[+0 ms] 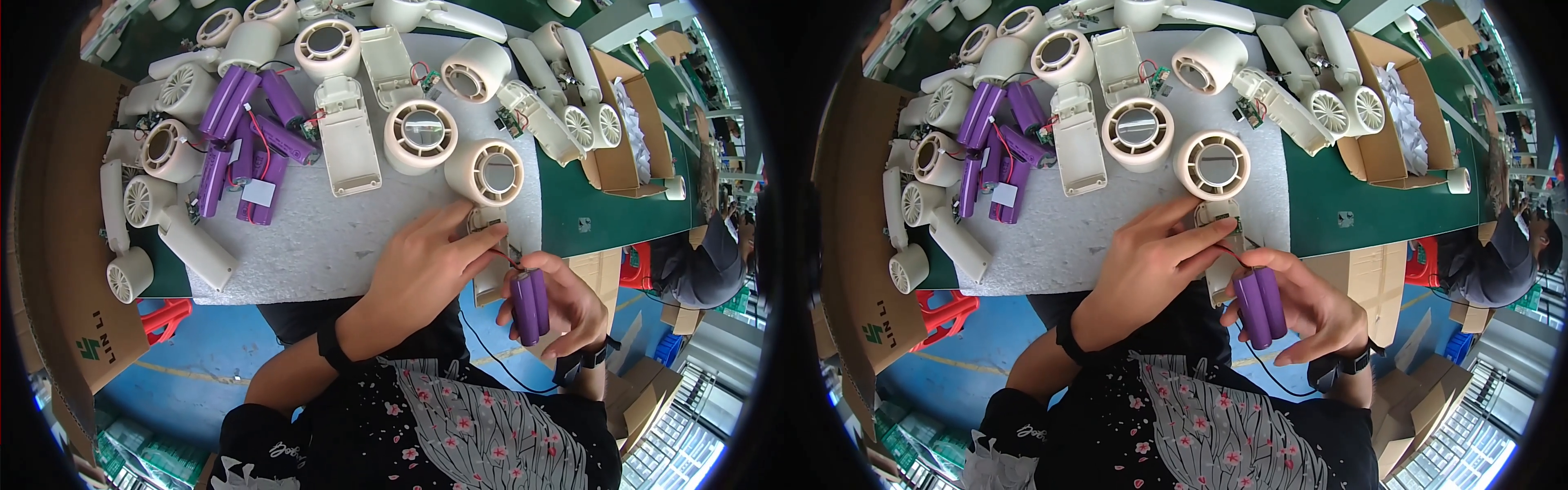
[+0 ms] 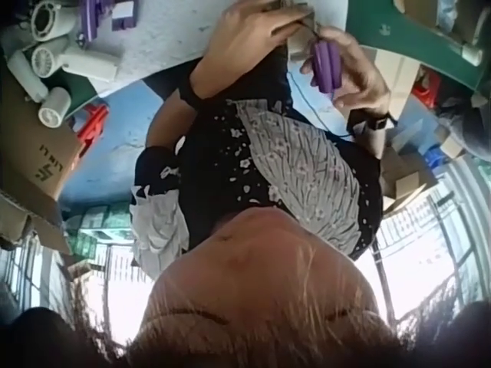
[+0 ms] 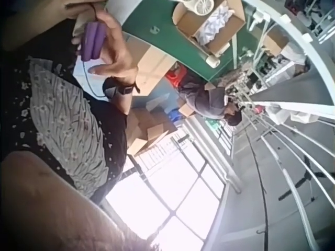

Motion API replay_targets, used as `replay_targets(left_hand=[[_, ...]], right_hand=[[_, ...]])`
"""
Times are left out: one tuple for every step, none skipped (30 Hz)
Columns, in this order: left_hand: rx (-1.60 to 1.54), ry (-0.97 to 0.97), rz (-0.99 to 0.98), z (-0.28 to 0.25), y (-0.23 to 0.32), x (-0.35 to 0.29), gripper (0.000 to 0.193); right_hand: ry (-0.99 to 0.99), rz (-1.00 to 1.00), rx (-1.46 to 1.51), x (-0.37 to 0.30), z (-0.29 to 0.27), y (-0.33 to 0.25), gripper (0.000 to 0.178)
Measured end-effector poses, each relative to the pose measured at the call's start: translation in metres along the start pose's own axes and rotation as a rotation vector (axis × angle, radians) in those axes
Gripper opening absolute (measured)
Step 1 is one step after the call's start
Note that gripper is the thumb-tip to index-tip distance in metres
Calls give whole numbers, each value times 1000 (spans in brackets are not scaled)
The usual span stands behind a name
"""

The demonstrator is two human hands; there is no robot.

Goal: The person picks up a battery pack from a box, connects its wires to a circuit board, and fits them into a fan housing. After setting the fan aside, they repeat the process with another battery pack and fan housing.

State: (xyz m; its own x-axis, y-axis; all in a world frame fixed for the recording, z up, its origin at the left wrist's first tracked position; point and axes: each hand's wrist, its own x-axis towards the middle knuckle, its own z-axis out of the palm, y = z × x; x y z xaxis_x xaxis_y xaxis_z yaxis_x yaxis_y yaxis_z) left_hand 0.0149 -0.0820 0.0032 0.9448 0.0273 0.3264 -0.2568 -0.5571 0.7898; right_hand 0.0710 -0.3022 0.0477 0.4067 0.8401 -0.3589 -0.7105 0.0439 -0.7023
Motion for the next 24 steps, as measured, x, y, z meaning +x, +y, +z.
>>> replay_targets(left_hand=[[-2,-4,-2,0,0,0,39],[14,1,10,0,0,0,39],[30,7,23,0,1,0,39],[46,13,35,1,1,0,39],[46,11,32,1,0,-1,39],[55,4,35,2,0,-2,37],[63,-3,39,2,0,-3,35],[71,-11,43,3,0,-4,34],[70,-13,41,3,0,-4,34],[72,-13,48,3,-1,-4,35],[74,-12,55,3,-2,-5,36],[75,-12,61,3,-2,-5,37],[77,-14,59,2,-3,-5,37],[75,-24,61,2,-4,-6,38],[70,-35,64,1,-5,-6,39],[65,-45,66,1,-5,-6,40],[64,-48,62,1,-5,-6,40],[65,-52,70,0,-5,-5,41],[66,-56,78,-1,-5,-5,42],[68,-58,88,-1,-5,-4,43],[69,-57,85,-1,-6,-4,43],[64,-62,89,-2,-7,-4,43],[59,-67,92,-2,-7,-4,43],[55,-71,96,-2,-8,-4,43]], right_hand=[[-30,-9,-46,-1,-2,1,99],[-60,-18,-92,-2,-4,2,98],[-90,-27,-138,-3,-5,3,98],[-87,-25,-135,-5,-3,3,98],[-16,3,-203,-5,2,1,97],[55,32,-271,-6,6,-2,96],[127,60,-338,-7,10,-3,95],[128,62,-336,-6,11,-5,95],[130,-43,-519,-4,11,-8,92],[128,-150,-700,-1,11,-10,89],[127,-259,-880,1,11,-12,85],[126,-258,-877,1,13,-14,85],[124,-261,-956,2,15,-16,83],[121,-263,-1035,3,16,-17,81],[121,-263,-1114,3,17,-18,78],[122,-259,-1112,3,18,-17,78],[131,-274,-1183,5,19,-15,77],[140,-289,-1254,7,20,-13,76],[148,-304,-1325,9,22,-11,75],[146,-302,-1324,10,21,-10,75],[172,-332,-1337,13,21,-8,74],[198,-362,-1349,14,20,-5,72],[224,-392,-1362,16,19,-4,71],[221,-391,-1361,17,19,-4,71]])
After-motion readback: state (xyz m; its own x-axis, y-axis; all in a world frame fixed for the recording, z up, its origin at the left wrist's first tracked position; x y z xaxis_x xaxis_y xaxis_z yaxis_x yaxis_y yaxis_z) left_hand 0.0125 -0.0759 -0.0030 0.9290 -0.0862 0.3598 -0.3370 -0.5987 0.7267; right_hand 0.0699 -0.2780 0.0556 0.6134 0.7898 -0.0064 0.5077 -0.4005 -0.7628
